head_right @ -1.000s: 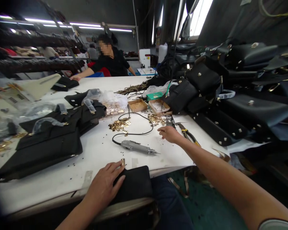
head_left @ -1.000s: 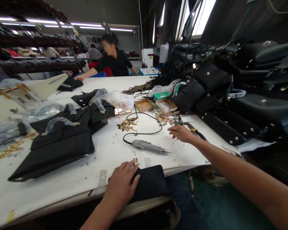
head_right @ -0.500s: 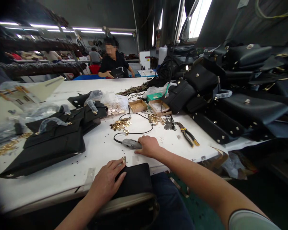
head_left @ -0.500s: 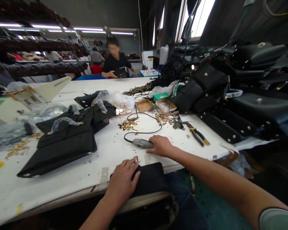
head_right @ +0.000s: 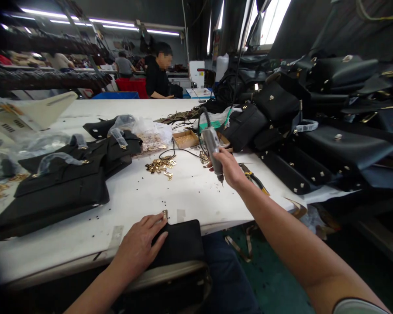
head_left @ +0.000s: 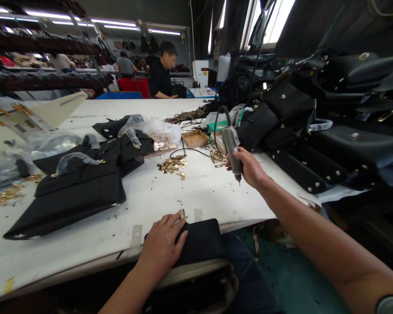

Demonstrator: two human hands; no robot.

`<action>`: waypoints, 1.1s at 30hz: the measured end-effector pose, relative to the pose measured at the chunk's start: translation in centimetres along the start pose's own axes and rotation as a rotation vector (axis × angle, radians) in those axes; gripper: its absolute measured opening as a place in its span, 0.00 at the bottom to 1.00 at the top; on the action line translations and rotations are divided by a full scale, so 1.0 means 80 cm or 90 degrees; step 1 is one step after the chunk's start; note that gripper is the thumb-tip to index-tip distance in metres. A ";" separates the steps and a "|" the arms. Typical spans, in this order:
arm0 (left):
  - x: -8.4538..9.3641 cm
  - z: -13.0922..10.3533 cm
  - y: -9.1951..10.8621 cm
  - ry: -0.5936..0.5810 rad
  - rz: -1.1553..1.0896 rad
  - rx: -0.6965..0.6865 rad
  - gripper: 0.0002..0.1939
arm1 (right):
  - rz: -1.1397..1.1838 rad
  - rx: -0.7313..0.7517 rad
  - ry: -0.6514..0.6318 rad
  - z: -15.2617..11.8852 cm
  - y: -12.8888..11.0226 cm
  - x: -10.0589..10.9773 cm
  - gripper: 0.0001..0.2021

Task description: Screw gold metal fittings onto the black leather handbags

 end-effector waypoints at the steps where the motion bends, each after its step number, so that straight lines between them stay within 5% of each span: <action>1: 0.001 0.001 0.000 0.003 -0.002 0.004 0.17 | 0.023 0.011 0.039 0.004 -0.002 0.013 0.16; 5: 0.004 0.005 0.003 0.013 0.010 0.020 0.15 | -0.017 0.001 0.191 0.006 0.021 0.041 0.21; 9: 0.004 0.006 0.007 0.020 0.028 0.012 0.15 | -0.008 0.001 0.257 0.000 0.053 0.039 0.23; 33: 0.003 0.004 0.010 0.040 0.053 0.003 0.15 | -0.022 0.000 0.256 0.001 0.088 0.031 0.20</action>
Point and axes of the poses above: each hand's wrist, its own z-axis towards the middle knuckle, its own x-axis out of the back of the hand, y = z × x, the point moved 8 cm from there along z, towards the middle knuckle, and after that the axes turned 6 degrees about z, right-handed, at the moved point
